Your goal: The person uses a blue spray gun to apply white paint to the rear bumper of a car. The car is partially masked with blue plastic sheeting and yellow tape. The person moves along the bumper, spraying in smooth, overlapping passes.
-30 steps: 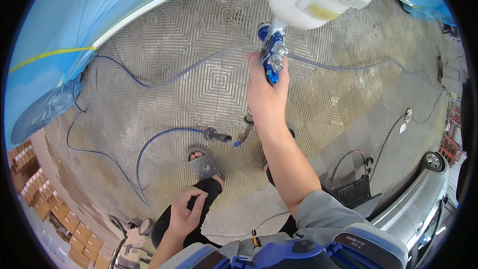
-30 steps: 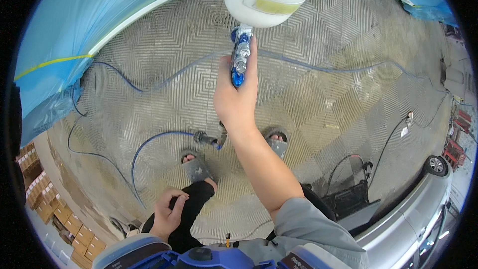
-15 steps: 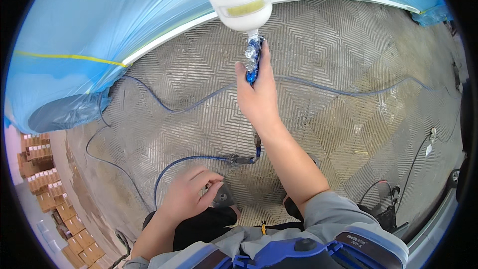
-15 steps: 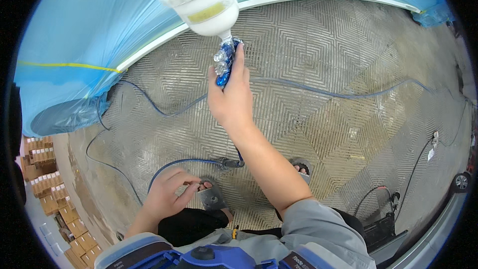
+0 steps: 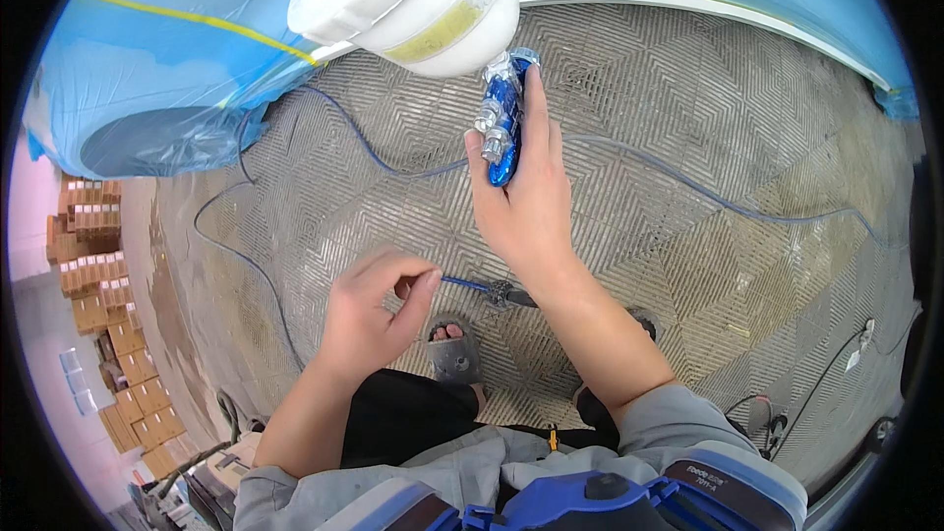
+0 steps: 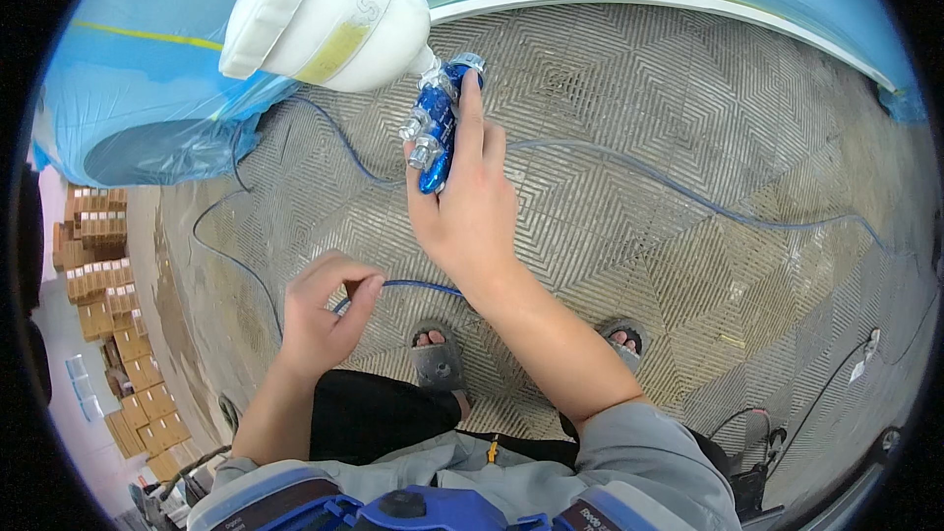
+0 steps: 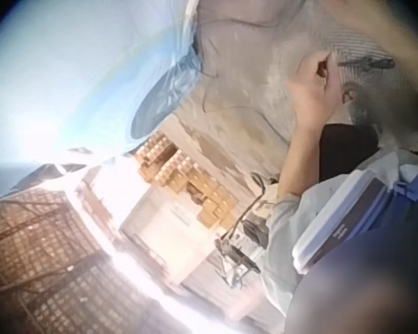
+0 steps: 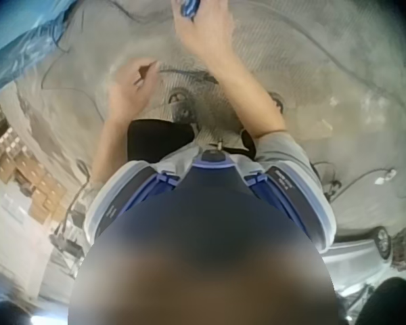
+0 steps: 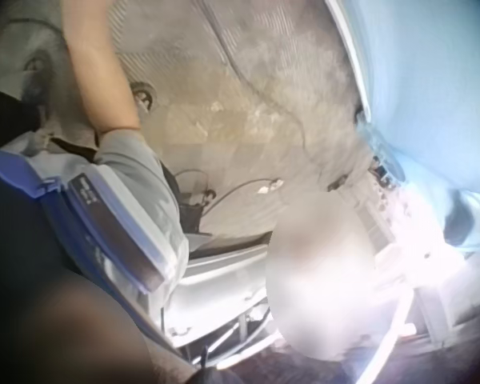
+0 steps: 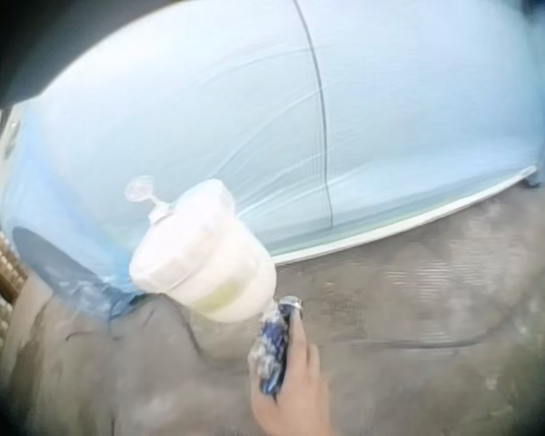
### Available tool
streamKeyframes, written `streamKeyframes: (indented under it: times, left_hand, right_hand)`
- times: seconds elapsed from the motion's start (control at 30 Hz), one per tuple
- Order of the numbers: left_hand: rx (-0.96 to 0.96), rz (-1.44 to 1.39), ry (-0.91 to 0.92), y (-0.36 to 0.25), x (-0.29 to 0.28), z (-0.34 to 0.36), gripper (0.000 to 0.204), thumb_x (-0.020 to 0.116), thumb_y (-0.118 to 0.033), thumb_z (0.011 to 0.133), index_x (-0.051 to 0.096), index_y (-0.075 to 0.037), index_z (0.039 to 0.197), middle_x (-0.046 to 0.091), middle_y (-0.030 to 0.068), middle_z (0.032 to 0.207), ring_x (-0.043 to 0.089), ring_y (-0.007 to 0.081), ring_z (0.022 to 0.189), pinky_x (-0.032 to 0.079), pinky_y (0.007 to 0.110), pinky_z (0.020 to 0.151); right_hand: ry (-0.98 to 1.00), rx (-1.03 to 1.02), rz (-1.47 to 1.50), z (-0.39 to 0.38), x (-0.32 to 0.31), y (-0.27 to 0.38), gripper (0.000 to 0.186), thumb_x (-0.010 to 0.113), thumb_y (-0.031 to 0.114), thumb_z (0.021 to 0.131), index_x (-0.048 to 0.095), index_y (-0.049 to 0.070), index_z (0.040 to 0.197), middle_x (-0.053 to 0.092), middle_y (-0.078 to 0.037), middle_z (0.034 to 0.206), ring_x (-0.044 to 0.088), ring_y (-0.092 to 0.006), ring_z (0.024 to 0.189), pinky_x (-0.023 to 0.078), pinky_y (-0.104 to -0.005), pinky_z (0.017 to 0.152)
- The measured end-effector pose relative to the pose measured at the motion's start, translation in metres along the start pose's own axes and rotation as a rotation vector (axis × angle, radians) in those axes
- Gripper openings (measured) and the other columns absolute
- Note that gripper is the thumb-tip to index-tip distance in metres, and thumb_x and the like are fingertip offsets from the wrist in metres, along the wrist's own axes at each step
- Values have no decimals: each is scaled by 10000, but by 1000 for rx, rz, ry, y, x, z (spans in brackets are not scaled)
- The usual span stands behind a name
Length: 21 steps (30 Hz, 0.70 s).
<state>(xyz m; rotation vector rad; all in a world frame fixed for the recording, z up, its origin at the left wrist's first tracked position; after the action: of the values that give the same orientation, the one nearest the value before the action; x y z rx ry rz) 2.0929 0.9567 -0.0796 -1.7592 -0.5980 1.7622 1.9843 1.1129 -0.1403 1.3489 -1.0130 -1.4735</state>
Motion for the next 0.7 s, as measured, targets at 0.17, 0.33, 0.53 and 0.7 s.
streamKeyframes:
  times: [0.17,0.33,0.53,0.7]
  left_hand:
    - [-11,-119,-314,13,-23,0,528,865,-128,813,619,-15,1267,672,99,1071,632,171,897,518,317,802]
    - [-25,-287,-592,23,-67,4,1091,924,-402,754,318,-20,1578,478,204,1492,525,300,1320,445,445,1069]
    - [46,-323,-691,20,-93,6,982,779,-490,901,294,-2,1602,401,267,1585,393,363,1487,366,528,1166]
    - [-12,-521,-768,25,-109,2,761,349,-556,1103,358,49,1565,437,253,1552,399,319,1479,280,492,1222]
  right_hand:
    - [45,-73,-27,-16,13,4,808,669,273,1005,228,36,1640,563,-289,1286,639,-439,1139,538,-491,927]
    - [185,-54,-57,-31,30,11,791,672,240,998,250,38,1636,573,-287,1297,654,-438,1124,545,-487,918]
    - [284,-166,-100,-48,46,17,816,676,266,984,243,18,1630,587,-279,1206,690,-412,961,576,-474,764]
    - [337,-246,-97,-58,54,23,830,676,297,976,244,28,1631,593,-267,1134,709,-394,843,597,-462,674]
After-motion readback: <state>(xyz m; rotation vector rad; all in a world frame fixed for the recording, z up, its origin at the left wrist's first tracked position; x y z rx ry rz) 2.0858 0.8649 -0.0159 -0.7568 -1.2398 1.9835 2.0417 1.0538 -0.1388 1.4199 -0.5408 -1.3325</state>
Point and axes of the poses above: each hand's wrist, its own z-axis towards the middle knuckle, its own x-axis out of the palm, y = z × x, the point moved 5 cm from there along z, towards the middle knuckle
